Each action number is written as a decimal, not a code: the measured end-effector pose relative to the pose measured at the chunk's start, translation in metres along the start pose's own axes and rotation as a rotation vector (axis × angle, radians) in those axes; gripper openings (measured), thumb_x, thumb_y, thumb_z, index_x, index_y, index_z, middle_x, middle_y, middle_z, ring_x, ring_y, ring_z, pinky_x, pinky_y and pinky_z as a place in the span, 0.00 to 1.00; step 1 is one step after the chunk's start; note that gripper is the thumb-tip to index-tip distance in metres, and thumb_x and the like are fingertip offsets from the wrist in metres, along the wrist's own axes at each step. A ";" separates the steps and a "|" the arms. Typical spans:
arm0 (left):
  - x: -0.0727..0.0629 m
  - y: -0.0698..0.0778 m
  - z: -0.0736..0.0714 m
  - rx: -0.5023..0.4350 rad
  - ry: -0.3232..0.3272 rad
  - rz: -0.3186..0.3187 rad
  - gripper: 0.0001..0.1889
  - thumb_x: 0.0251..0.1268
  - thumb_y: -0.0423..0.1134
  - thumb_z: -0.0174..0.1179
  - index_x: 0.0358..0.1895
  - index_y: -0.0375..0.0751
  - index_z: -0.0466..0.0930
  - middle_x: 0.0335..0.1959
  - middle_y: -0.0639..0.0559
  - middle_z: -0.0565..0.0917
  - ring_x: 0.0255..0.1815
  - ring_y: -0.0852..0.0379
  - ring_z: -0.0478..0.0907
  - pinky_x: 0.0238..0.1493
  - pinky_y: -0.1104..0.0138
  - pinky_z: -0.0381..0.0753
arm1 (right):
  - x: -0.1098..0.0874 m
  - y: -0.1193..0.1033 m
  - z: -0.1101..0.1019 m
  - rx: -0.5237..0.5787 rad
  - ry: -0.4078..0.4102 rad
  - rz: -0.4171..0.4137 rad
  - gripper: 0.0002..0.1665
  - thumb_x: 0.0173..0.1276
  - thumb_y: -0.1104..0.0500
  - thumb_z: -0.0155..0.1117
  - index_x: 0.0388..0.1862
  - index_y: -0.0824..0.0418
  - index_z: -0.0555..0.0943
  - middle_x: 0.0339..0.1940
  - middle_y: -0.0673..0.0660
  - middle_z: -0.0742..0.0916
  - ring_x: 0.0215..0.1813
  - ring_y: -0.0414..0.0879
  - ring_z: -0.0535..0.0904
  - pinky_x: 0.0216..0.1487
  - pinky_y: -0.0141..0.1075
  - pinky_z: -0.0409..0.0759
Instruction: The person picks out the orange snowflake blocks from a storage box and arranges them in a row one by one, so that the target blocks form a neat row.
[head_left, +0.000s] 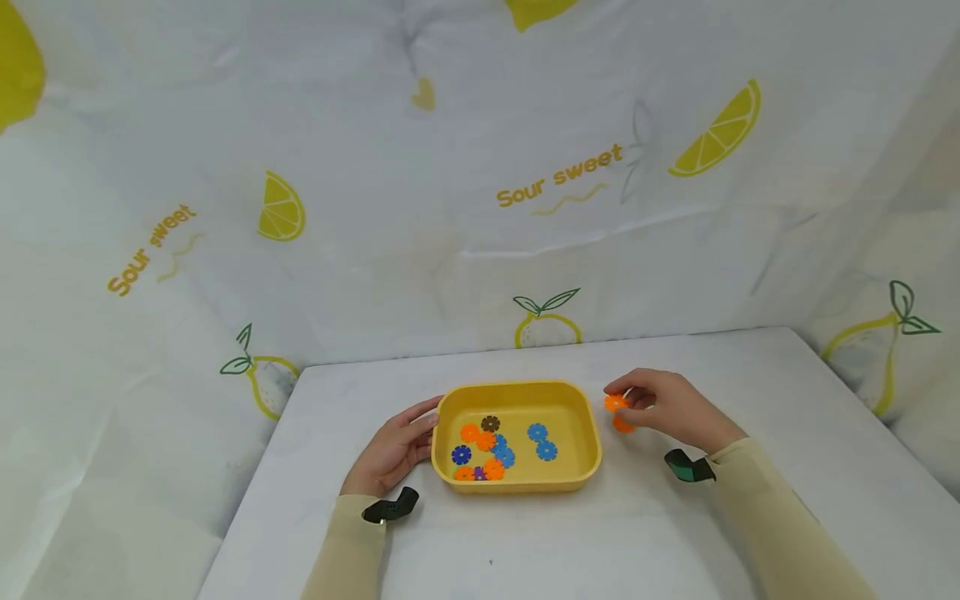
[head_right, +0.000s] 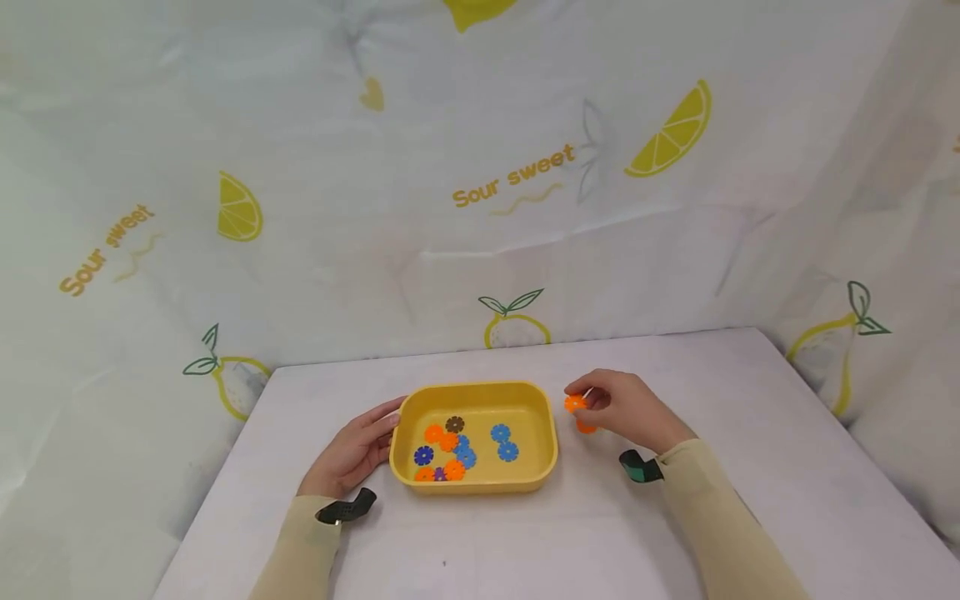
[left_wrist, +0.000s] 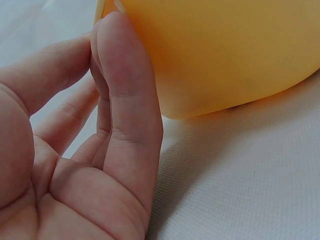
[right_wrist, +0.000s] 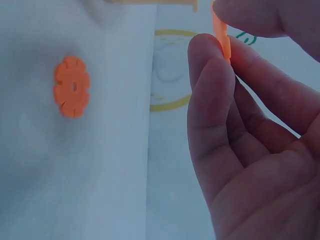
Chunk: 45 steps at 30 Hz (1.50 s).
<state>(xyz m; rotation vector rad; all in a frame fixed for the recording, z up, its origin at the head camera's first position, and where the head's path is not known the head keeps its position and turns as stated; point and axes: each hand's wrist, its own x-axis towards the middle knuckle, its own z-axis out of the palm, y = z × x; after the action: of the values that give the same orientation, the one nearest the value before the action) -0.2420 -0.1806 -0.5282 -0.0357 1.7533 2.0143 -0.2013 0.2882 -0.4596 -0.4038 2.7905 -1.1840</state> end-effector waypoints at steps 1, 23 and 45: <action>-0.001 -0.001 -0.001 0.002 0.001 -0.001 0.34 0.74 0.54 0.71 0.79 0.53 0.74 0.69 0.44 0.84 0.55 0.51 0.88 0.59 0.62 0.90 | -0.002 0.003 0.001 0.001 0.008 0.014 0.18 0.71 0.56 0.76 0.59 0.52 0.89 0.51 0.48 0.91 0.50 0.45 0.83 0.50 0.30 0.85; -0.003 0.003 -0.002 -0.022 0.021 -0.011 0.31 0.76 0.51 0.69 0.78 0.53 0.75 0.67 0.45 0.86 0.52 0.53 0.88 0.56 0.64 0.91 | -0.008 0.045 0.005 -0.072 0.035 0.131 0.17 0.70 0.56 0.73 0.57 0.51 0.89 0.48 0.51 0.89 0.50 0.48 0.80 0.50 0.38 0.82; -0.001 0.003 0.003 -0.026 0.016 -0.011 0.29 0.78 0.50 0.67 0.78 0.53 0.75 0.68 0.44 0.86 0.52 0.53 0.88 0.58 0.63 0.91 | -0.011 0.051 0.010 -0.096 0.028 0.123 0.17 0.69 0.60 0.73 0.56 0.55 0.88 0.45 0.52 0.87 0.48 0.47 0.79 0.47 0.36 0.81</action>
<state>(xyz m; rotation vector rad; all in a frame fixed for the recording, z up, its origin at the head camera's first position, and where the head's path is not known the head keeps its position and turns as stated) -0.2411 -0.1784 -0.5246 -0.0702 1.7336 2.0340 -0.1997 0.3176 -0.5033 -0.2200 2.8576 -1.0411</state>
